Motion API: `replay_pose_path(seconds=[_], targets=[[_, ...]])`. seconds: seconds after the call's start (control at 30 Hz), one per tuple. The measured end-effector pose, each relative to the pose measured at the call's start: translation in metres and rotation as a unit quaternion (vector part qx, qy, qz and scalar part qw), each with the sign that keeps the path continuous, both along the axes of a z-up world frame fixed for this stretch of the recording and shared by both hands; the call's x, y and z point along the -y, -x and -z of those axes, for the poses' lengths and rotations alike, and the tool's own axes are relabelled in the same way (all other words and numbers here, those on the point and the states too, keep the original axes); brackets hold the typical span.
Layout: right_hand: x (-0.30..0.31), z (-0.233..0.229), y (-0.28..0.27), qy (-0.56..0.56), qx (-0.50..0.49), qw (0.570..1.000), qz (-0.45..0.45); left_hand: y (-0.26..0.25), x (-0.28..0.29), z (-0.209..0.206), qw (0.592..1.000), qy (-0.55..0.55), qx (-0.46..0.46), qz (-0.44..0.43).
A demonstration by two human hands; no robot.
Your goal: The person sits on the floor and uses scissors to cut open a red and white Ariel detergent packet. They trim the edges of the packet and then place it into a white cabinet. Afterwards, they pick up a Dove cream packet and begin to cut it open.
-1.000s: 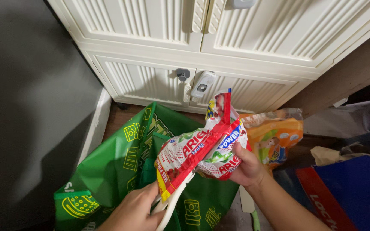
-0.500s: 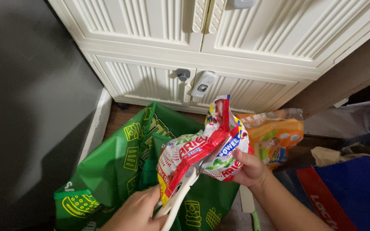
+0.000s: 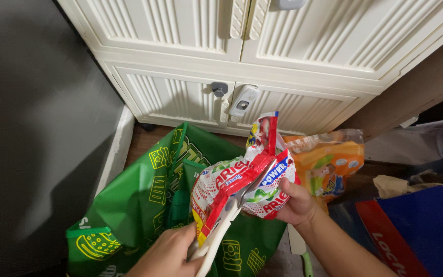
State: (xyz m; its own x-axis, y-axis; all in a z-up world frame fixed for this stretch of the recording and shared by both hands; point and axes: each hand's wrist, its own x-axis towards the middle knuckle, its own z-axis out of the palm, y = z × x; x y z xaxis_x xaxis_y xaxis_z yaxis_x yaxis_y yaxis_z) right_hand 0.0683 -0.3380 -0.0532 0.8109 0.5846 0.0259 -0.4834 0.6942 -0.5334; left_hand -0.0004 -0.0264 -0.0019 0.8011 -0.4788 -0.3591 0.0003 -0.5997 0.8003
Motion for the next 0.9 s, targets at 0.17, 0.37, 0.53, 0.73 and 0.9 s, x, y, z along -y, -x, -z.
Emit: replay_pose_path(seconds=[0.17, 0.37, 0.53, 0.73, 0.9], targets=[[-0.002, 0.001, 0.0, -0.009, 0.005, 1.0, 0.002, 0.0, 0.0, -0.002, 1.0, 0.008, 0.015, 0.005], [-0.004, 0.0, 0.002, -0.003, -0.004, 1.0, -0.002, 0.001, 0.002, -0.002, 1.0, -0.007, -0.009, -0.008], [-0.006, -0.002, 0.003, -0.014, 0.004, 1.0, 0.0, 0.002, 0.0, 0.0, 1.0, 0.008, 0.017, 0.001], [-0.019, -0.014, 0.002, -0.015, -0.01, 0.999, 0.031, -0.002, 0.004, -0.018, 1.0, -0.018, 0.025, -0.004], [-0.017, -0.044, -0.021, 0.09, -0.156, 0.978, 0.106, -0.012, 0.003, -0.057, 0.996, 0.014, -0.057, -0.074]])
